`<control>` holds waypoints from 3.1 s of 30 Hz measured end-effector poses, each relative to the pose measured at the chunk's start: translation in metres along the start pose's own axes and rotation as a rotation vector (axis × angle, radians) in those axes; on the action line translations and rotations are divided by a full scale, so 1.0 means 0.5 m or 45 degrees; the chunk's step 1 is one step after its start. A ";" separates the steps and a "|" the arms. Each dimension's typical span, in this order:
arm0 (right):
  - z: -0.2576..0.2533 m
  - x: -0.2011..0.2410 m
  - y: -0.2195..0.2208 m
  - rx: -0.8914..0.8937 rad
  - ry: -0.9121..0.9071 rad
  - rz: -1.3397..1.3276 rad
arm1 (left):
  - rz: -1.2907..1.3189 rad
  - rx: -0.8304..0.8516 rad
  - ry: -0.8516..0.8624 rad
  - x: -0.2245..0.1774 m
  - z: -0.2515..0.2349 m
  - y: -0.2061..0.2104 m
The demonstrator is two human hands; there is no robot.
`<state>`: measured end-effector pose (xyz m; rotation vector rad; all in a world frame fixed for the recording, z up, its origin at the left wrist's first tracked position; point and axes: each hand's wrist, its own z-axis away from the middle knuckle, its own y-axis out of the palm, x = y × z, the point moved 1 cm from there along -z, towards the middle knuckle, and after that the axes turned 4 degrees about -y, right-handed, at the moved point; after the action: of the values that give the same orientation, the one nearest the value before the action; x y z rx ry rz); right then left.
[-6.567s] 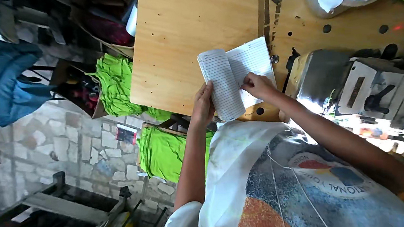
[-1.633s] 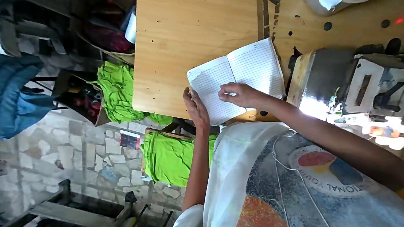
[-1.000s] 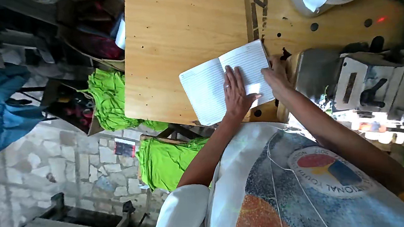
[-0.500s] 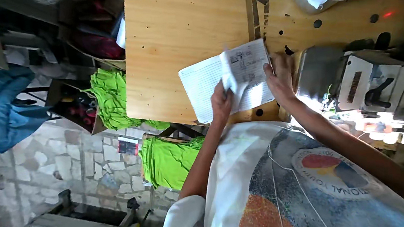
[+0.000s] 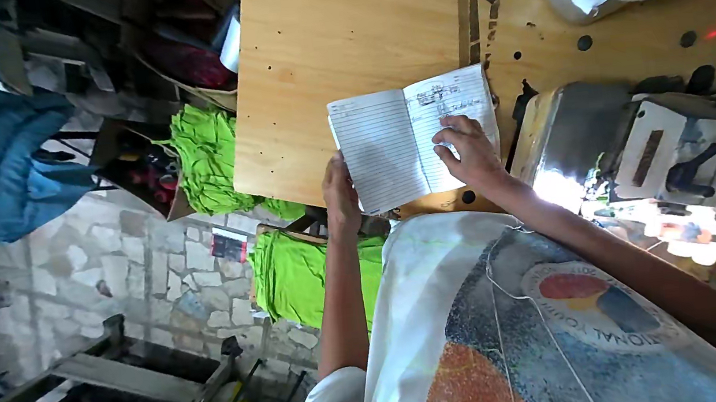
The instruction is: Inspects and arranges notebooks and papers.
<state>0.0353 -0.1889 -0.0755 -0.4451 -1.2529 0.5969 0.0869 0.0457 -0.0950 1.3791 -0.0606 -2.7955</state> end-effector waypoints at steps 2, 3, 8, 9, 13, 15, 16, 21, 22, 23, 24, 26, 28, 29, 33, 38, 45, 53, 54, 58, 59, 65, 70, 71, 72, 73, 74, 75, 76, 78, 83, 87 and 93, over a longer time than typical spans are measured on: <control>0.002 -0.006 0.002 0.014 0.014 -0.007 | -0.223 -0.031 0.125 0.000 -0.011 -0.016; 0.003 -0.010 0.004 0.016 0.013 -0.003 | -0.308 -0.042 0.168 0.003 -0.017 -0.023; -0.002 -0.014 0.005 0.065 0.043 0.011 | -0.391 -0.116 0.126 0.025 -0.034 -0.032; -0.001 -0.010 0.002 0.078 0.059 0.007 | -0.399 -0.137 0.117 0.026 -0.034 -0.028; 0.001 -0.008 -0.003 0.077 0.079 -0.023 | -0.416 -0.164 0.124 0.025 -0.032 -0.020; 0.000 -0.012 -0.005 0.079 0.067 -0.022 | -0.391 -0.176 0.128 0.022 -0.031 -0.018; -0.001 -0.014 -0.005 0.086 0.062 -0.019 | -0.376 -0.184 0.133 0.023 -0.032 -0.019; -0.032 -0.054 0.007 0.089 0.064 -0.032 | -0.306 -0.145 0.125 0.025 -0.031 -0.019; -0.034 -0.060 0.006 0.078 0.062 -0.042 | -0.260 -0.102 0.110 0.018 -0.026 -0.013; -0.035 -0.062 0.003 0.064 0.067 -0.058 | -0.210 -0.055 0.097 0.008 -0.017 -0.004; -0.035 -0.061 -0.001 0.052 0.086 -0.087 | -0.179 0.001 0.097 -0.003 -0.007 0.007; -0.029 -0.054 -0.014 0.031 0.155 -0.212 | -0.219 0.185 0.112 -0.031 0.024 0.039; -0.011 -0.057 -0.019 -0.015 0.247 -0.474 | -0.374 0.444 0.107 -0.048 0.056 0.081; -0.006 -0.065 -0.016 -0.037 0.333 -0.668 | -0.455 0.554 0.122 -0.046 0.064 0.106; -0.048 -0.056 -0.037 -0.295 0.579 -1.049 | -0.775 0.766 0.429 0.007 0.050 0.175; -0.067 -0.062 -0.069 -0.346 0.651 -0.759 | -0.814 0.638 0.492 0.012 0.026 0.163; -0.109 -0.065 -0.063 -0.325 0.633 -0.513 | -1.393 0.097 1.015 0.040 -0.122 0.158; -0.073 -0.080 -0.043 -0.277 0.908 -0.444 | -1.610 -0.133 1.151 0.121 -0.183 0.159; -0.060 -0.082 -0.033 -0.276 0.959 -0.527 | -1.616 -0.145 1.152 0.121 -0.183 0.160; -0.024 -0.076 -0.009 -0.332 1.044 -0.700 | -1.645 -0.159 1.141 0.122 -0.181 0.164; -0.026 -0.073 -0.009 -0.370 1.034 -0.707 | -1.647 -0.162 1.142 0.122 -0.181 0.164; -0.037 -0.059 -0.053 -0.510 0.935 -0.542 | -1.625 -0.151 1.088 0.113 -0.180 0.165; -0.031 -0.054 -0.059 -0.282 0.703 -0.700 | -1.663 -0.181 1.085 0.111 -0.180 0.168; -0.022 -0.060 -0.059 -0.234 0.734 -0.823 | -1.662 -0.178 1.085 0.112 -0.181 0.168; -0.009 -0.066 -0.057 -0.216 0.772 -0.932 | -1.659 -0.176 1.090 0.113 -0.181 0.168; 0.004 -0.070 -0.055 -0.216 0.797 -0.990 | -1.655 -0.171 1.097 0.114 -0.180 0.167; 0.015 -0.073 -0.053 -0.247 0.812 -0.991 | -1.651 -0.167 1.097 0.114 -0.180 0.167; 0.020 -0.073 -0.053 -0.313 0.807 -0.936 | -1.648 -0.162 1.095 0.113 -0.180 0.166; 0.020 -0.072 -0.059 -0.393 0.779 -0.831 | -1.651 -0.153 1.089 0.111 -0.181 0.166; 0.009 -0.063 -0.096 -0.528 0.641 -0.493 | -1.668 -0.158 1.082 0.111 -0.182 0.167; -0.018 -0.002 -0.244 -0.750 0.228 -0.272 | -1.528 -0.089 1.122 0.102 -0.180 0.159; -0.003 -0.004 -0.246 -0.792 0.308 -0.674 | -1.138 -0.206 0.940 0.052 -0.123 0.088; 0.002 -0.066 -0.144 -0.759 0.486 -0.745 | -1.235 -0.555 0.240 0.057 -0.002 0.016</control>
<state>0.0401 -0.2654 -0.0556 -0.6144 -1.1002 -0.3621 0.0704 0.0363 -0.1180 1.8505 1.4868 -2.9315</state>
